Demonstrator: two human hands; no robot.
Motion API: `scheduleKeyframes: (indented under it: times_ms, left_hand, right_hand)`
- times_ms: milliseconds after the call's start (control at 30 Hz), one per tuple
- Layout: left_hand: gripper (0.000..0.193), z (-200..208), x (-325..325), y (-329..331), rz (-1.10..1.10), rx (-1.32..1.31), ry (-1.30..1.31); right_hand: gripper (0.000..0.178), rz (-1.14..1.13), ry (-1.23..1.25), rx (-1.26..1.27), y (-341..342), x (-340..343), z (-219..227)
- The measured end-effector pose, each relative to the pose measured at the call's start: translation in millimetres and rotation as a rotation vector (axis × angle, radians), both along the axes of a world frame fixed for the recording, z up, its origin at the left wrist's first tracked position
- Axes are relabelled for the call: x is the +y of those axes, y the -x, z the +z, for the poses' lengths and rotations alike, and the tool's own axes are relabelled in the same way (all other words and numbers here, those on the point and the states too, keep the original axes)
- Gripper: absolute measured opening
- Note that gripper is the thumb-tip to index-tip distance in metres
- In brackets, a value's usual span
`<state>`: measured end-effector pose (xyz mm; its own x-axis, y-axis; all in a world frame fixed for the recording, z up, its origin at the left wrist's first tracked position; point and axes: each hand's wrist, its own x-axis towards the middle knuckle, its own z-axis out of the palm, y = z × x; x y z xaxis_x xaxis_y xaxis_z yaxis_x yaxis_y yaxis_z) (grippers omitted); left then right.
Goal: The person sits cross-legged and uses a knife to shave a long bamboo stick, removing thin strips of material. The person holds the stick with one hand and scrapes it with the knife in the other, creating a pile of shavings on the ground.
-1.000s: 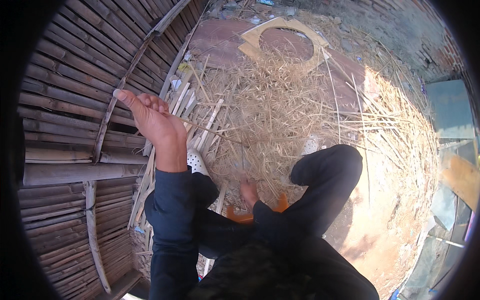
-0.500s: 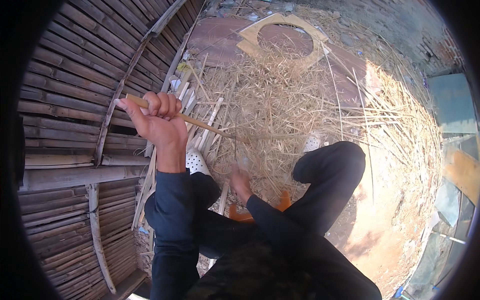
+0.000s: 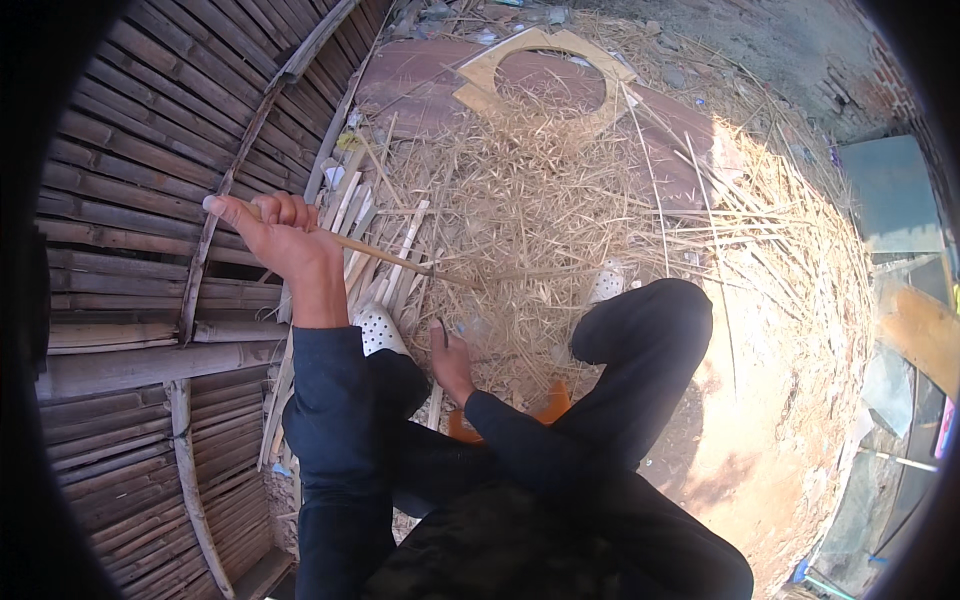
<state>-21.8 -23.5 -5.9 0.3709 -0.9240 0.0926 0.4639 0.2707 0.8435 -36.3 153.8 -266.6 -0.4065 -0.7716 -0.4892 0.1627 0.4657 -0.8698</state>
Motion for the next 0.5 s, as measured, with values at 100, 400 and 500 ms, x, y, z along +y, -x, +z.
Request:
scheduleKeyframes:
  times_ms: [100, 400, 500]
  left_hand:
    - [0.067, 5, 5, -3, -0.006, -0.005, 0.008]
    - [0.067, 6, 2, 1, -0.058, 0.031, -0.003]
    - [0.068, 3, 6, 0, -0.092, 0.008, -0.002]
  right_hand:
    - [0.045, 0.039, 0.381, 0.079, -16, -20, 73]
    - [0.059, -0.098, -0.431, -0.04, 57, 41, -129]
    - [0.06, -0.001, -0.109, 0.201, 36, 33, -107]
